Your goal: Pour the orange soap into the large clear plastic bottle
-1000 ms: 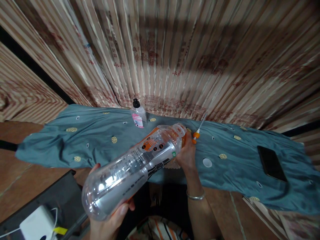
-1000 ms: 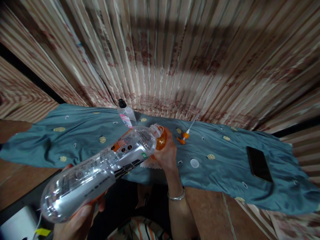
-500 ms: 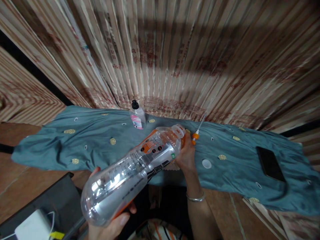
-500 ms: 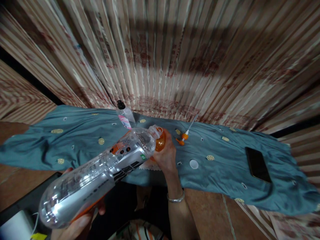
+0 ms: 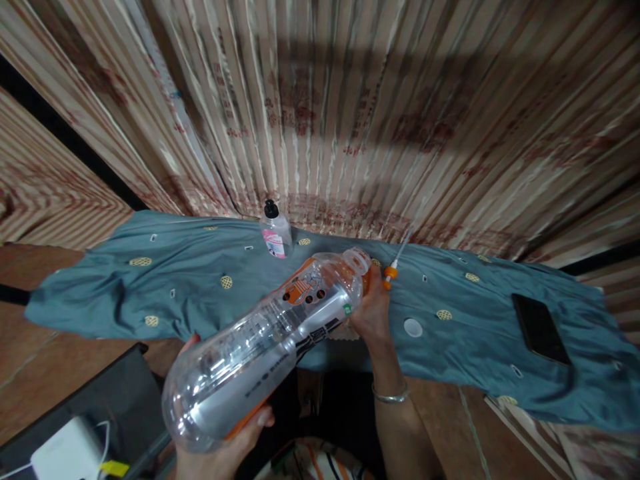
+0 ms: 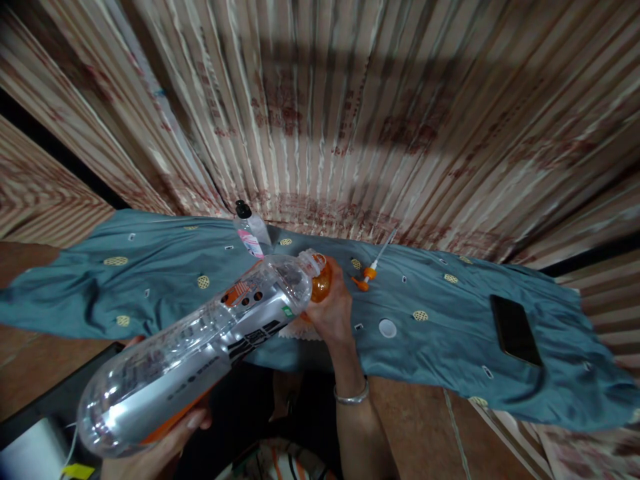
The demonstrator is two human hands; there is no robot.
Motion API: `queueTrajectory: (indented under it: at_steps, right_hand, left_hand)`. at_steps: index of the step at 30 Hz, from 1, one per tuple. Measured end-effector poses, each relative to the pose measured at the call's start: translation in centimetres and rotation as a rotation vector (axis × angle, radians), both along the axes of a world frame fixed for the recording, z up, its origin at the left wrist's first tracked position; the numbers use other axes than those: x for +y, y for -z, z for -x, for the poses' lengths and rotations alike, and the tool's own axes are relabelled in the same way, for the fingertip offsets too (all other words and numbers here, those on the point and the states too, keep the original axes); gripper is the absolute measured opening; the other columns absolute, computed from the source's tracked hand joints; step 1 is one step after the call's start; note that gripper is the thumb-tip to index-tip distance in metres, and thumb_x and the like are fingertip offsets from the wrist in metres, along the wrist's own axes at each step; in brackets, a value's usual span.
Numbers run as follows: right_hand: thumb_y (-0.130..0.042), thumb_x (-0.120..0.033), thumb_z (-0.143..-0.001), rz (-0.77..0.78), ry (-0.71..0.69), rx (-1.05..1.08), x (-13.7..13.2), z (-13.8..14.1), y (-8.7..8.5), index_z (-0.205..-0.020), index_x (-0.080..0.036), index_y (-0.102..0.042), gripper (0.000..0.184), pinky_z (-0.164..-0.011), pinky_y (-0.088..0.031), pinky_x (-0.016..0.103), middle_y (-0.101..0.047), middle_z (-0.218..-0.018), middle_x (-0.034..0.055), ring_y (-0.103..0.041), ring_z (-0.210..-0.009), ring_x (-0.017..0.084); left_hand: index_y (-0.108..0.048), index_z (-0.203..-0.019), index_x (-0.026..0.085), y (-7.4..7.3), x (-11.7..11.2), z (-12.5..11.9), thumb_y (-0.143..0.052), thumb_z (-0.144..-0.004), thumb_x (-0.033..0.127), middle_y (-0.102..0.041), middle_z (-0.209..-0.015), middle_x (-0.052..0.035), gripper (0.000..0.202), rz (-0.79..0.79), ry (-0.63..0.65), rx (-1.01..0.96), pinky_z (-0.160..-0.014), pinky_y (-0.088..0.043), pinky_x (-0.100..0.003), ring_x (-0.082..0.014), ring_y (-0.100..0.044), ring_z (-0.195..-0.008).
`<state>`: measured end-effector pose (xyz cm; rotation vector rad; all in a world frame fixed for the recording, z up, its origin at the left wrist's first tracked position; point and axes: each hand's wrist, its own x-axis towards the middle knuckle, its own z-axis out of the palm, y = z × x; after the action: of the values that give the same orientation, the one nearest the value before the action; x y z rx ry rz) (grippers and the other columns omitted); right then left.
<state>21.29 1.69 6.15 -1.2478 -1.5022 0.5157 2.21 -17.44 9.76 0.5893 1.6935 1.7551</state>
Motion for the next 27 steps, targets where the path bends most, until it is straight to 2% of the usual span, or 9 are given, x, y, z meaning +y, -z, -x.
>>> queueTrajectory:
  at_steps: [5, 17, 21, 27]
  right_hand:
    - [-0.084, -0.034, -0.08, 0.005, 0.001, -0.007, 0.0, 0.0, 0.0, -0.139, -0.021, -0.064, 0.064, -0.094, -0.072, 0.047, -0.086, -0.121, 0.0141, -0.086, -0.105, 0.035]
    - [-0.083, -0.032, -0.08, 0.002, -0.023, -0.013, 0.0, -0.1, 0.2, -0.143, -0.021, -0.062, 0.067, -0.096, -0.073, 0.049, -0.086, -0.123, 0.0148, -0.086, -0.108, 0.036]
    - [-0.083, -0.033, -0.08, -0.014, -0.008, -0.011, 0.0, -0.1, 0.1, -0.142, -0.02, -0.062, 0.067, -0.096, -0.072, 0.05, -0.086, -0.123, 0.0151, -0.086, -0.108, 0.037]
    - [-0.085, -0.033, -0.077, -0.009, -0.018, -0.018, 0.1, -0.1, 0.1, -0.143, -0.02, -0.061, 0.071, -0.096, -0.073, 0.05, -0.085, -0.125, 0.0166, -0.086, -0.109, 0.037]
  left_hand:
    - [-0.065, -0.146, 0.027, -0.6, 0.3, -0.5, -0.112, -0.052, 0.047, -0.081, -0.083, 0.0046, 0.107, -0.015, -0.011, -0.01, -0.048, -0.06, -0.023, -0.0161, -0.07, -0.051]
    - [-0.068, -0.138, 0.027, -1.1, 0.4, -0.9, -0.113, -0.05, 0.051, -0.079, -0.084, 0.0051, 0.102, 0.007, -0.037, 0.02, -0.05, -0.061, -0.023, -0.0146, -0.068, -0.051]
    - [-0.068, -0.139, 0.025, -1.4, 0.5, -0.9, -0.113, -0.047, 0.056, -0.083, -0.088, 0.0021, 0.106, 0.01, -0.045, 0.019, -0.048, -0.062, -0.025, -0.0148, -0.066, -0.047]
    - [-0.066, -0.143, 0.026, -1.4, 0.6, -0.8, -0.112, -0.051, 0.055, -0.081, -0.08, 0.0046, 0.107, 0.009, -0.029, 0.024, -0.05, -0.06, -0.021, -0.0142, -0.068, -0.047]
